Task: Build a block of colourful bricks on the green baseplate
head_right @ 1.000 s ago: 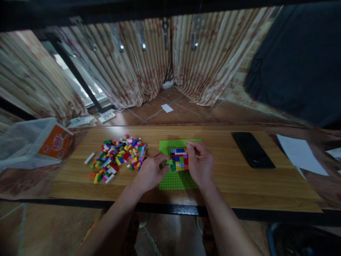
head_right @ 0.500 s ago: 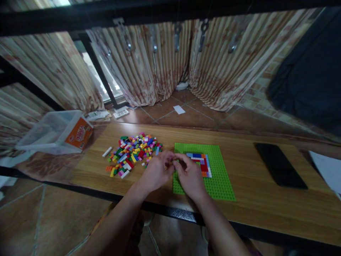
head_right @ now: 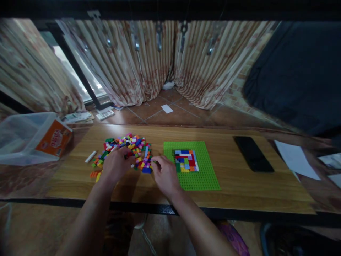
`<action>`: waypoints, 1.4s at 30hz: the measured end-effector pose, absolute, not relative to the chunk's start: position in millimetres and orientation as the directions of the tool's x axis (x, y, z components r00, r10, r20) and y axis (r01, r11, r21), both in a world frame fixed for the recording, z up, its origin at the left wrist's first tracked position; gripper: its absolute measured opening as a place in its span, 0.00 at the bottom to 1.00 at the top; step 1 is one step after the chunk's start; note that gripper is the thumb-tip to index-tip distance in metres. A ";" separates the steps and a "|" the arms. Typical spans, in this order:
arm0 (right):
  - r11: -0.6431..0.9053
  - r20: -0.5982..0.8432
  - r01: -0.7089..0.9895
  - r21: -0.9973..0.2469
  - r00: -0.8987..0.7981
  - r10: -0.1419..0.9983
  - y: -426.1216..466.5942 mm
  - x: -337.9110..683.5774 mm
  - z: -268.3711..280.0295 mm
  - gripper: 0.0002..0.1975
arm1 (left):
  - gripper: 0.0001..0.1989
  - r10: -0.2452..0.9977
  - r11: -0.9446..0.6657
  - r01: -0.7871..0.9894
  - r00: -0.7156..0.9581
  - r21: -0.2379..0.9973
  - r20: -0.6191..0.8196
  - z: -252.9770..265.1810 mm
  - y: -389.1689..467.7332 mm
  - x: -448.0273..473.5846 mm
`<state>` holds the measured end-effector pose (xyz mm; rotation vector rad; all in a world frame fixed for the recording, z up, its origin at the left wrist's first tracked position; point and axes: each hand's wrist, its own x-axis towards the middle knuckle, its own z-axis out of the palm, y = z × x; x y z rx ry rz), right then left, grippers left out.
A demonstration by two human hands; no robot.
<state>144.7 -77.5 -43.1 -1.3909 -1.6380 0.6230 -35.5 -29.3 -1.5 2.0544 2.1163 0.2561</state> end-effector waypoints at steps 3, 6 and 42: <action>0.312 0.338 0.517 -0.797 -0.047 0.940 -80.6 140.6 -40.9 0.09 | 0.12 1.000 0.010 0.969 -0.009 0.247 -0.008 -4.1 -27.9 -34.1; 0.317 0.338 0.513 -0.797 -0.056 0.940 -81.1 141.4 -39.6 0.09 | 0.12 1.000 0.007 0.970 -0.008 0.244 0.000 -6.1 -25.9 -34.3; 0.385 0.507 0.536 -0.752 0.095 0.857 -86.6 201.3 -21.4 0.10 | 0.04 0.984 -0.035 0.935 0.093 0.352 -0.149 4.7 -24.2 -37.0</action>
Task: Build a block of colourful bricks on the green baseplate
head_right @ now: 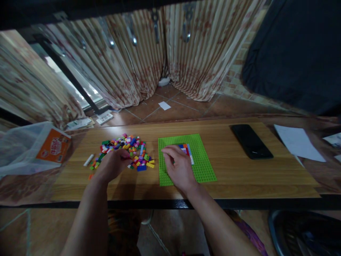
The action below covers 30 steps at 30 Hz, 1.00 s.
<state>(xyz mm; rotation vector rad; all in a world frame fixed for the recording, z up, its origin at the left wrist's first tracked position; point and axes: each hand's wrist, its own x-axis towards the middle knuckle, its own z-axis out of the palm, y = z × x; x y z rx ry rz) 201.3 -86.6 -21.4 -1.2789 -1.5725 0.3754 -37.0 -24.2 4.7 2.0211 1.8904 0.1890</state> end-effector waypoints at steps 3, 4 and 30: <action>0.384 0.508 0.544 -0.746 0.093 0.857 -87.2 204.0 -21.2 0.10 | 0.04 0.986 -0.030 0.936 0.085 0.350 -0.143 5.2 -23.8 -35.6; 0.382 0.507 0.545 -0.747 0.095 0.857 -87.2 205.1 -20.9 0.09 | 0.04 0.988 -0.034 0.932 0.085 0.360 -0.129 5.1 -23.3 -37.0; 0.292 0.256 0.539 -0.790 -0.143 0.956 -88.6 264.2 -19.4 0.08 | 0.14 0.855 0.420 -0.185 0.407 0.888 -0.320 -21.4 -52.1 86.9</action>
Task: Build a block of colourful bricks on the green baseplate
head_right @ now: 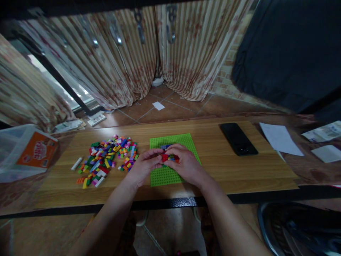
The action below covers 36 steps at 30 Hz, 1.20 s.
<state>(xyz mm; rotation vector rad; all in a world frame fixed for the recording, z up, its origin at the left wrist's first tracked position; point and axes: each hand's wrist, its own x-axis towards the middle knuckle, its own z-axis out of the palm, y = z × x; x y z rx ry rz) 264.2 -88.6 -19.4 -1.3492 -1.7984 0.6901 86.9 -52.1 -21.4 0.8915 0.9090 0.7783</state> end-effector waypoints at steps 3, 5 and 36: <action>0.303 0.278 0.672 -0.676 -0.149 0.949 -89.2 266.6 -22.8 0.08 | 0.08 0.896 0.287 0.052 0.340 0.957 -0.287 -26.5 -47.6 84.9; 0.313 0.279 0.736 -0.601 -0.174 0.944 -89.5 267.4 -25.9 0.08 | 0.06 0.908 0.155 0.189 0.360 0.970 -0.216 -30.9 -45.1 83.3; 0.024 0.269 0.682 -0.731 0.256 0.928 -74.1 256.8 -51.6 0.17 | 0.06 0.928 -0.123 0.522 0.362 0.844 -0.088 -27.1 -55.9 97.1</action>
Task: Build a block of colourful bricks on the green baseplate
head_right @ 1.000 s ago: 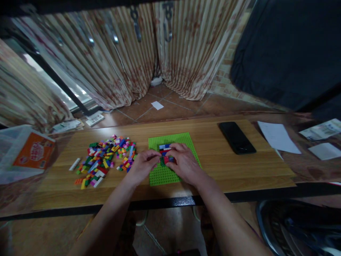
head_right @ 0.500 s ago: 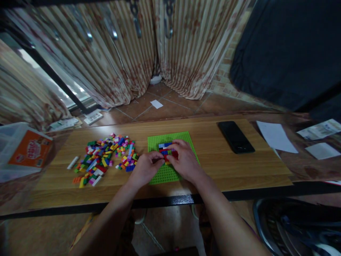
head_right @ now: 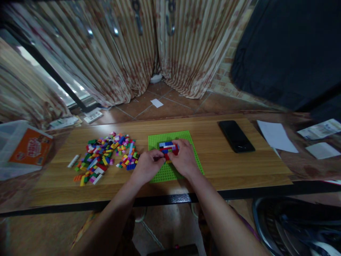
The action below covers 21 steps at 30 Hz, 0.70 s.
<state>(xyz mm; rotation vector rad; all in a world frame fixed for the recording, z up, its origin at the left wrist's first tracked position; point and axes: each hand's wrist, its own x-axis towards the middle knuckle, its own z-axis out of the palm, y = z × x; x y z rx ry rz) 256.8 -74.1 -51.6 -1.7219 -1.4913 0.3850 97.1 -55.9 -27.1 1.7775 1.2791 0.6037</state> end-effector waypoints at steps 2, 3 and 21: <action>0.015 0.259 0.672 -0.740 0.265 0.929 -73.0 255.9 -51.7 0.17 | 0.06 0.929 -0.120 0.531 0.358 0.839 -0.094 -26.8 -55.6 97.7; 0.010 0.250 0.666 -0.745 0.266 0.931 -72.6 255.5 -51.7 0.17 | 0.06 0.930 -0.118 0.535 0.356 0.837 -0.097 -26.7 -55.4 97.9; 0.067 0.239 0.655 -0.752 0.176 0.955 -75.9 266.3 -54.0 0.17 | 0.08 0.908 -0.144 0.443 0.415 0.885 -0.061 -28.9 -53.5 90.2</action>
